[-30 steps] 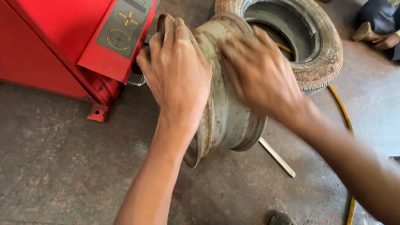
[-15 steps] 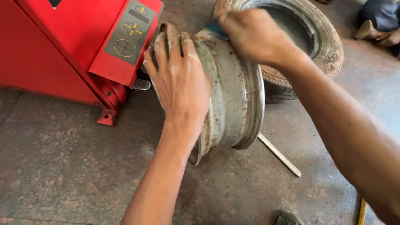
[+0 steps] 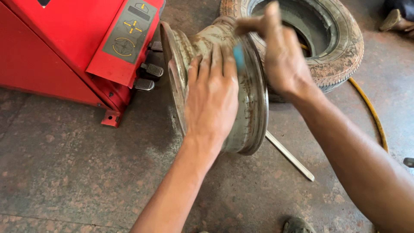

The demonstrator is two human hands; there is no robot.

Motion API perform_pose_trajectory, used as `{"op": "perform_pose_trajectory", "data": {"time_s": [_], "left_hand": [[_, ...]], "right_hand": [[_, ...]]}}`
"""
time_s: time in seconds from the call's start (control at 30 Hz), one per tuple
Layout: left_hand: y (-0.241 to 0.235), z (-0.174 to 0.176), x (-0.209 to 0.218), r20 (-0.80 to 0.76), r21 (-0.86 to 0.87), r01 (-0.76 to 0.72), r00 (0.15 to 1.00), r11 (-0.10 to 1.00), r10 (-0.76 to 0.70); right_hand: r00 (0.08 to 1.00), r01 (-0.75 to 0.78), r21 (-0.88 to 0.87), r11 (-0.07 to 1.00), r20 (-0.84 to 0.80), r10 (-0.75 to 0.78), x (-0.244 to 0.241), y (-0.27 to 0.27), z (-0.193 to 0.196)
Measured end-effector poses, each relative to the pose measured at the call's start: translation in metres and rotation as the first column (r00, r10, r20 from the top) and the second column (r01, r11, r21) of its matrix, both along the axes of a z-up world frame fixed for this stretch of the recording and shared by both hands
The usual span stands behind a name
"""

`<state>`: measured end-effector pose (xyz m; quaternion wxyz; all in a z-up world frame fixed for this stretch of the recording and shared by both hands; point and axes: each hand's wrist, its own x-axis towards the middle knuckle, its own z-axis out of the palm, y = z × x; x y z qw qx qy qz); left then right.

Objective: The person scrubs a dirty metal wheel rim with a blue abrasive pad, rotating the rim by hand to reach different areas. The person repeatedly wipes the outer and inner surfaces of the rim while holding it steady with the other hand.

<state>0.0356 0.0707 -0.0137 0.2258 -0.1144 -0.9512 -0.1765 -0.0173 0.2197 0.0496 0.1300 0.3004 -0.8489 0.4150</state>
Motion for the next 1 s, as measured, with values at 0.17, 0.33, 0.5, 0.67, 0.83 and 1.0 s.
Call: {"op": "perform_pose_trajectory", "data": {"time_s": [0.17,0.33,0.5,0.67,0.83,1.0], "left_hand": [[0.018,-0.004,0.038,0.046,-0.008,0.015,0.999,1.000,-0.015],[0.031,-0.004,0.071,-0.027,0.105,-0.036,0.999,0.994,0.039],[0.034,0.004,0.043,-0.064,0.089,-0.122,0.990,0.989,0.128],[0.008,0.026,-0.026,0.172,0.029,-0.105,0.980,0.994,0.099],[0.023,0.011,0.062,-0.163,0.119,-0.029,0.985,0.992,0.049],[0.020,0.013,-0.005,-0.047,0.092,-0.060,0.997,0.994,0.064]], "right_hand": [[0.983,0.163,0.141,0.976,0.064,-0.174,-0.056,-0.009,0.009],[0.950,0.046,0.332,0.942,0.277,-0.144,-0.091,-0.038,-0.006],[0.946,-0.037,0.177,0.984,0.324,-0.022,-0.108,-0.024,-0.023],[0.864,0.111,0.088,0.990,0.484,-0.140,-0.116,-0.026,-0.028],[0.888,0.106,0.045,0.993,0.445,-0.115,-0.136,-0.018,-0.044],[0.864,0.128,-0.005,0.992,0.492,-0.109,-0.154,-0.024,-0.049]]}}
